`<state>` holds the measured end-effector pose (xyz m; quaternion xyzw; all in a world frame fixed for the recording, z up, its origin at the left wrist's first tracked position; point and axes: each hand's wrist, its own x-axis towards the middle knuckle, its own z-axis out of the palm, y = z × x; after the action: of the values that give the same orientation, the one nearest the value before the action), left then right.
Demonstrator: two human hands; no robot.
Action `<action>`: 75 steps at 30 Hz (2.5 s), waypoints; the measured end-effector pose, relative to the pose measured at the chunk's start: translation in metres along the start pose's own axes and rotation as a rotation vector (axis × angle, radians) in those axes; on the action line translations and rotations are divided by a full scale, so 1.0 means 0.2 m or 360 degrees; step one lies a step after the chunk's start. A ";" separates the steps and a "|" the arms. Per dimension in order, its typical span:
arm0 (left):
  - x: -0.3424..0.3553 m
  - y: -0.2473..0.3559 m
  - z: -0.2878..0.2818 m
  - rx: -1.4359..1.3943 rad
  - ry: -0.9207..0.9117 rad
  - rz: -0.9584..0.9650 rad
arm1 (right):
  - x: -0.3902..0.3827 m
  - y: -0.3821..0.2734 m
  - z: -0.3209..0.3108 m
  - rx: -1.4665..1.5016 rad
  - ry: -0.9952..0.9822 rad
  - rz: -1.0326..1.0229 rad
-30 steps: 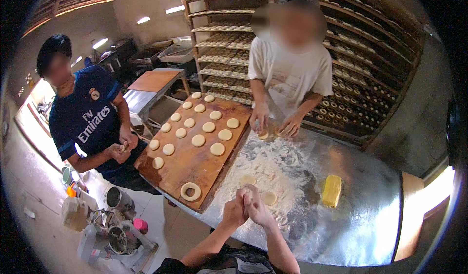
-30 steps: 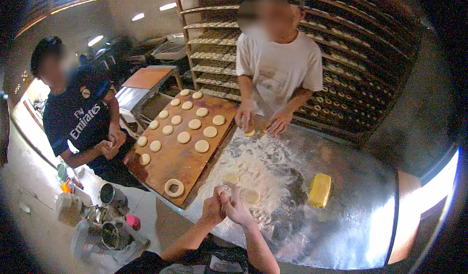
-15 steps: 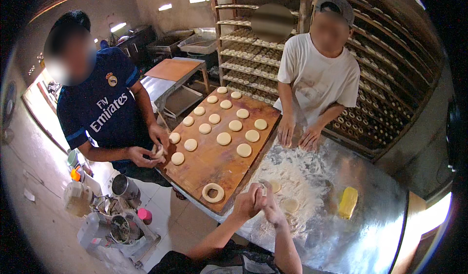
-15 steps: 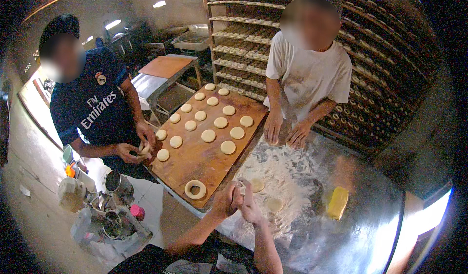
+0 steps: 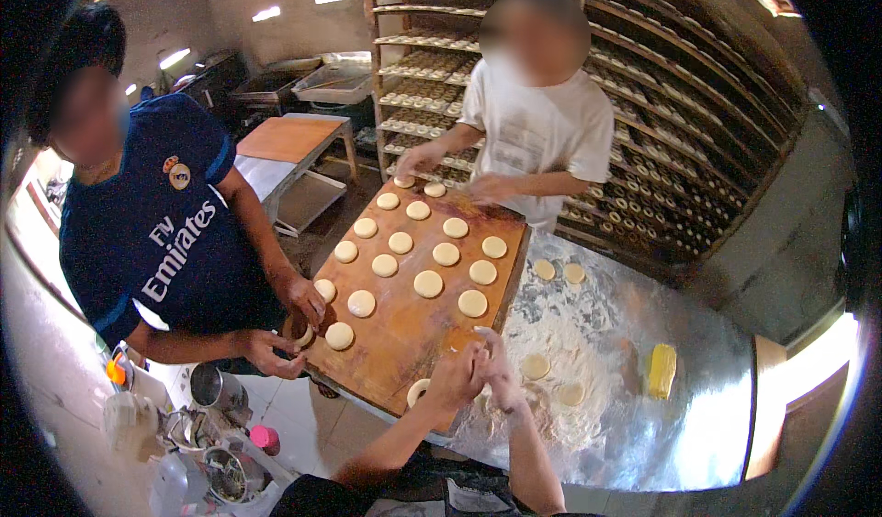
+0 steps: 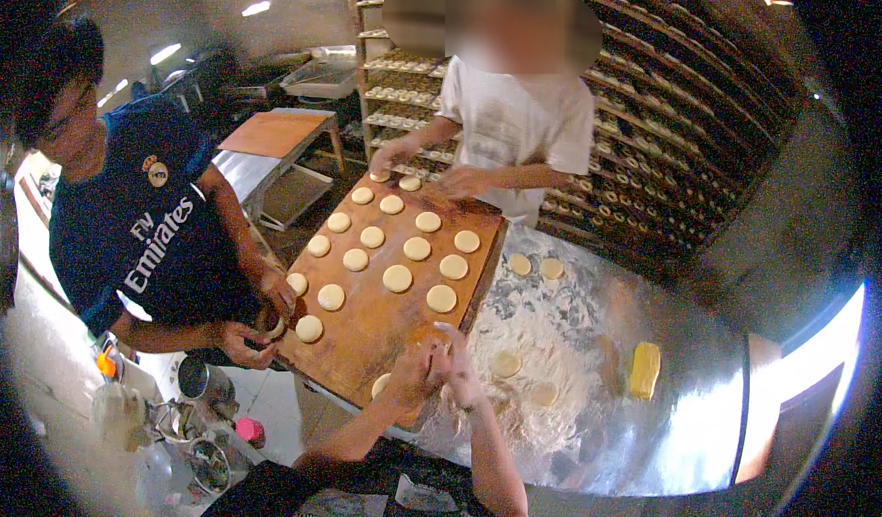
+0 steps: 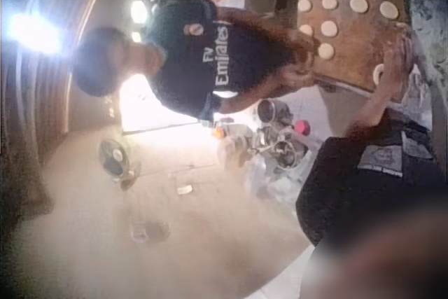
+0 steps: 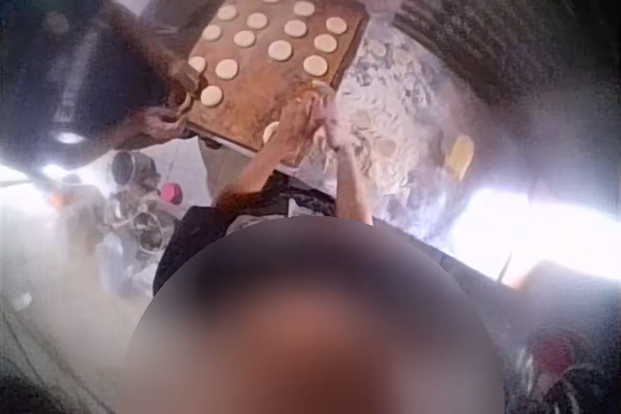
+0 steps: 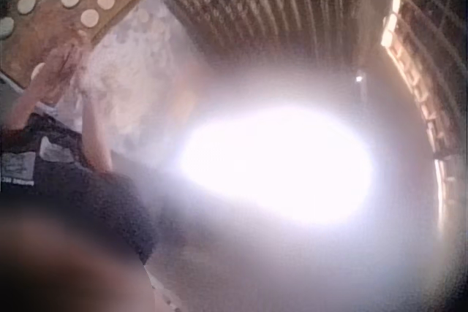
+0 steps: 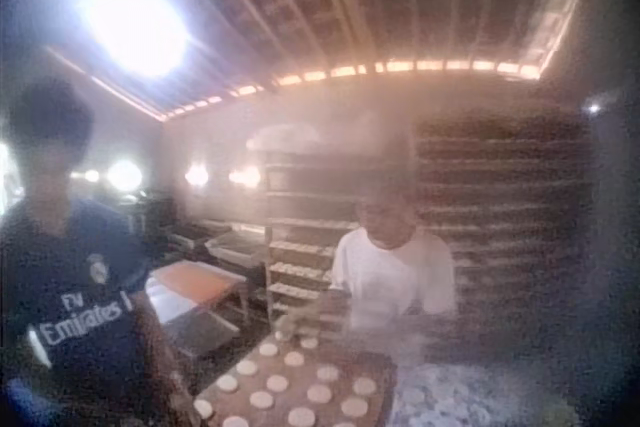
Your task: The person shapes small dough pieces into rings by hand and places them on a wooden board. Two coworkers also shape dough and load trays onto a multi-tier rack in the background.
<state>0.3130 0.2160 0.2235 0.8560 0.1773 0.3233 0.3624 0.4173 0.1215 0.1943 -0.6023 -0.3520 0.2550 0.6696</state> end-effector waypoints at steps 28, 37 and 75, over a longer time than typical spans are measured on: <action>0.13 -0.64 -0.09 0.0612 -0.0615 -0.0184 | 0.09 0.12 0.17 -0.1262 0.0054 0.0190; -0.06 -0.09 0.12 -0.0250 -0.0356 -0.0066 | -0.49 0.09 -0.62 -0.2149 0.1241 0.1031; -0.21 0.67 0.69 -0.0231 -0.0109 -0.0219 | -0.54 -0.26 -0.87 0.0422 -0.0037 0.0260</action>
<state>0.3864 0.0327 0.2307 0.8238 0.1993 0.2802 0.4506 0.4818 -0.0776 0.2238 -0.5322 -0.2729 0.3598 0.7161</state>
